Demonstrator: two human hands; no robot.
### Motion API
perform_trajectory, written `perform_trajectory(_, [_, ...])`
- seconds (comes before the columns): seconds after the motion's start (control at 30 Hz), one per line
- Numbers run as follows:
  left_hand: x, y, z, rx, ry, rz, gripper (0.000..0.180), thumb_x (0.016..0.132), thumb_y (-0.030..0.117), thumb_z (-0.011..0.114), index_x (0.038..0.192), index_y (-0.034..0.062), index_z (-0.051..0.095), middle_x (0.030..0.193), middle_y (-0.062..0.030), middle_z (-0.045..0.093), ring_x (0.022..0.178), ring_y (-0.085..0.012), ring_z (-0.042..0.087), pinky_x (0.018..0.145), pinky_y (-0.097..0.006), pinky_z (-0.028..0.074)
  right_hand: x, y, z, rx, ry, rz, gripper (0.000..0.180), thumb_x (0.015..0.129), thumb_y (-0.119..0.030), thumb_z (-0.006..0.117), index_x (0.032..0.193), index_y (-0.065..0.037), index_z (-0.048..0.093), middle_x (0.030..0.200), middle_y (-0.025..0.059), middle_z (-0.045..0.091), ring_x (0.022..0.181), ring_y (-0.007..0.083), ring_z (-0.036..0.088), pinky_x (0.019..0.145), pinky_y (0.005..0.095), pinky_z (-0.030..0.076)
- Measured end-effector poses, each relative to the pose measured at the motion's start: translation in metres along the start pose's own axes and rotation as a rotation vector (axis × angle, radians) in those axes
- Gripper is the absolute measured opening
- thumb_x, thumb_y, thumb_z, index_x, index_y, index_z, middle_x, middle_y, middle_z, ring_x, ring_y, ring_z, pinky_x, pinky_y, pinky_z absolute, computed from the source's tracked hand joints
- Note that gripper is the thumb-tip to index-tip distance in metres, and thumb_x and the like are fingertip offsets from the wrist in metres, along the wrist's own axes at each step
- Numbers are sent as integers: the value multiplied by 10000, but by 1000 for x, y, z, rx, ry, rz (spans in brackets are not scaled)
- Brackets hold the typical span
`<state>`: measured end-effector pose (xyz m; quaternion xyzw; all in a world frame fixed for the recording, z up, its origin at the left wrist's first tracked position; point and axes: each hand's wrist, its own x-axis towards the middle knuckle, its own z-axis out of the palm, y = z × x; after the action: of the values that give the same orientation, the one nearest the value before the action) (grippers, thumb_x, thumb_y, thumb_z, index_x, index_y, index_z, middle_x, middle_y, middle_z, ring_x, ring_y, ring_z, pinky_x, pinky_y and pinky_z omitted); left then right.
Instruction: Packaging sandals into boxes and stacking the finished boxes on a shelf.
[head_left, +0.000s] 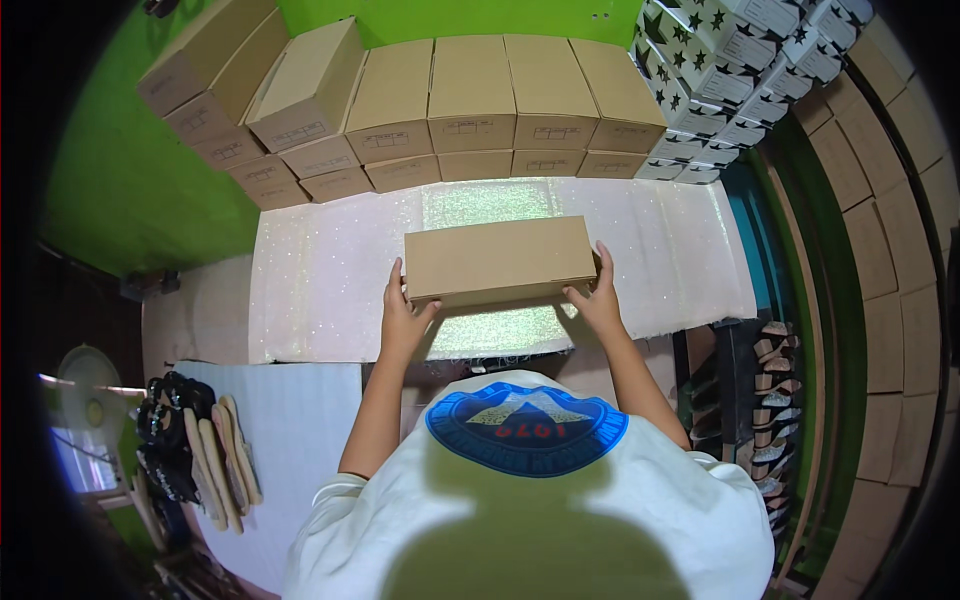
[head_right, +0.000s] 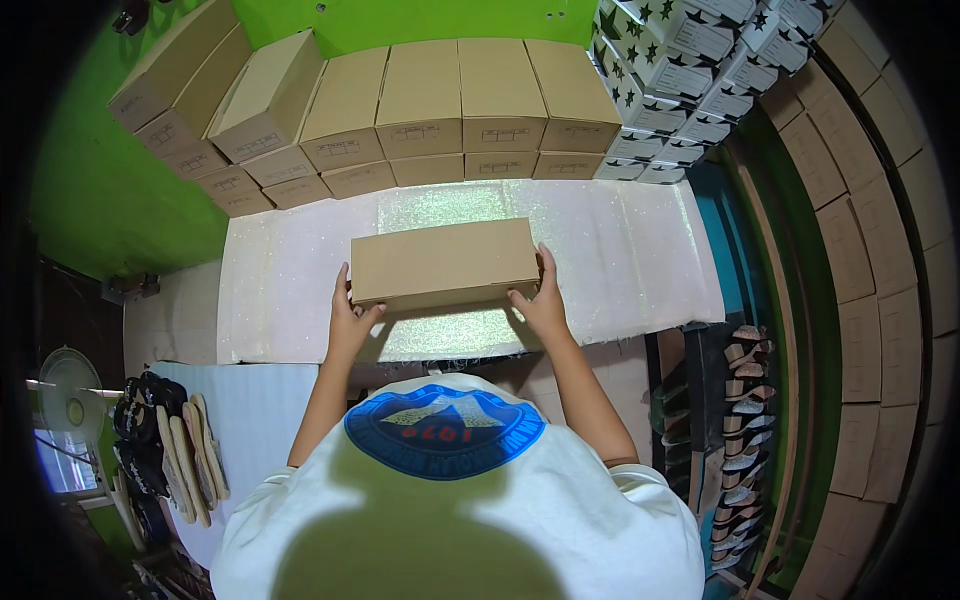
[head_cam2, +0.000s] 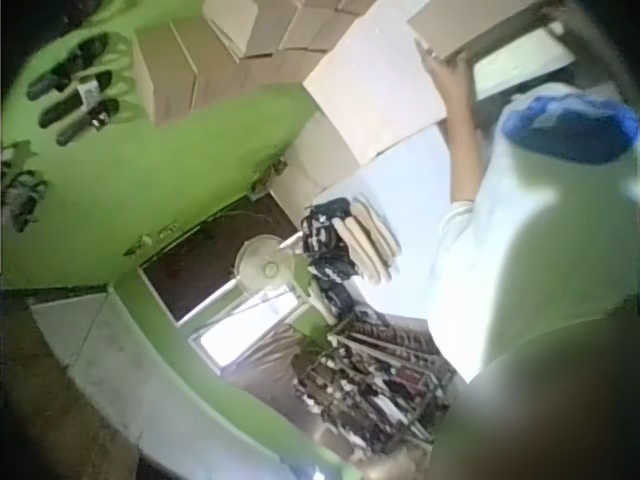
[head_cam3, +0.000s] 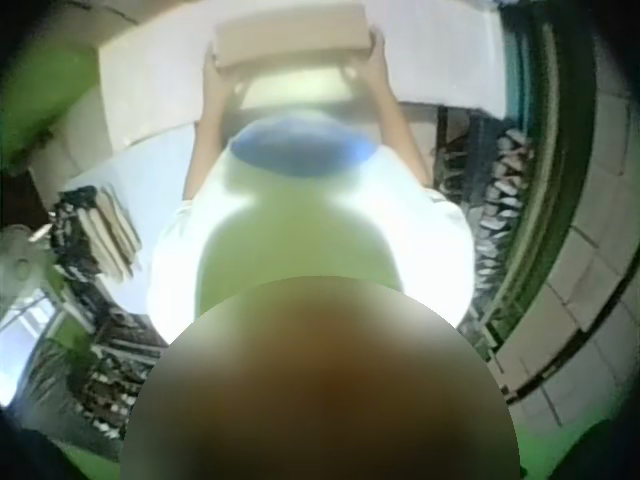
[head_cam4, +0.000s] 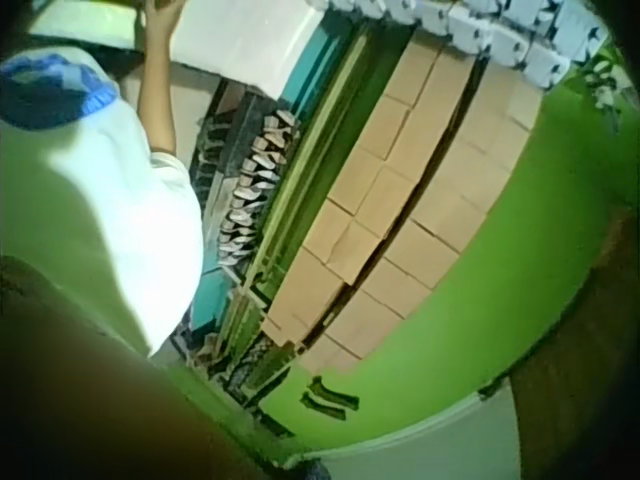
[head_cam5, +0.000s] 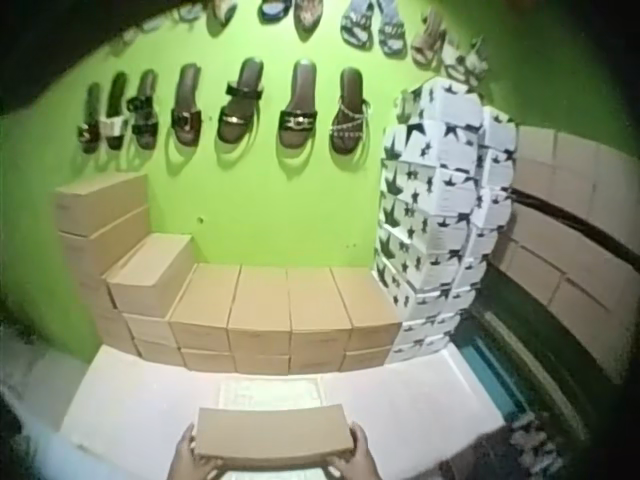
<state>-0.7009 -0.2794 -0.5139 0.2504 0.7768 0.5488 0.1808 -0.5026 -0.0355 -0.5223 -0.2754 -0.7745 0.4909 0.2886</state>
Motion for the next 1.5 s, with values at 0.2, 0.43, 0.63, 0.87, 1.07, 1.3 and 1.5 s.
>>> perform_trajectory(0.2, [-9,28,-5,307,63,123,883,660,111,735,1372,57,215,1221,-215,402,1119,-346,437,931,-398,390,-2,-11,-12,-196,-117,-60,661,695,-43,659,1294,-115,391,1298,173,388,1179,321,425,981,373,371])
perform_trajectory(0.43, [-6,64,8,890,-75,511,698,656,239,727,1270,128,414,1282,-157,395,1226,-356,335,1023,-527,233,0,-57,-3,-857,-122,-252,636,720,-363,660,1275,-151,436,1386,141,305,1272,389,251,1027,554,181])
perform_trajectory(0.63, [-6,55,28,949,-92,440,721,692,292,690,1319,143,368,1372,-106,338,1266,-303,310,1024,-552,201,-3,-67,13,-961,-141,-299,616,719,-439,639,1267,-218,465,1392,121,302,1290,382,216,985,657,88])
perform_trajectory(0.87, [-11,44,4,1074,-7,260,760,730,346,648,1364,121,293,1406,-58,312,1295,-276,282,1023,-579,165,-10,-56,-7,-985,-48,-235,557,722,-443,635,1234,-265,507,1389,119,308,1283,389,225,984,661,69])
perform_trajectory(1.07, [-14,41,8,1041,19,240,748,737,316,650,1366,126,293,1416,-67,293,1290,-305,283,1020,-581,173,-10,-62,1,-943,-84,-229,550,734,-429,629,1240,-261,496,1377,126,321,1282,381,229,983,666,70])
perform_trajectory(1.3, [-18,36,2,944,51,258,753,748,302,653,1367,90,280,1428,-124,245,1286,-314,287,1017,-576,187,-7,-57,-4,-863,-107,-221,570,718,-399,663,1238,-236,497,1382,160,305,1276,392,241,1002,621,110])
perform_trajectory(1.5, [-17,2,-8,377,27,-42,751,765,272,665,1384,152,258,1418,-183,235,1271,-372,295,991,-578,231,2,-3,-12,-125,-142,181,901,710,-328,717,1390,-86,179,1416,158,262,1285,334,293,987,576,252])
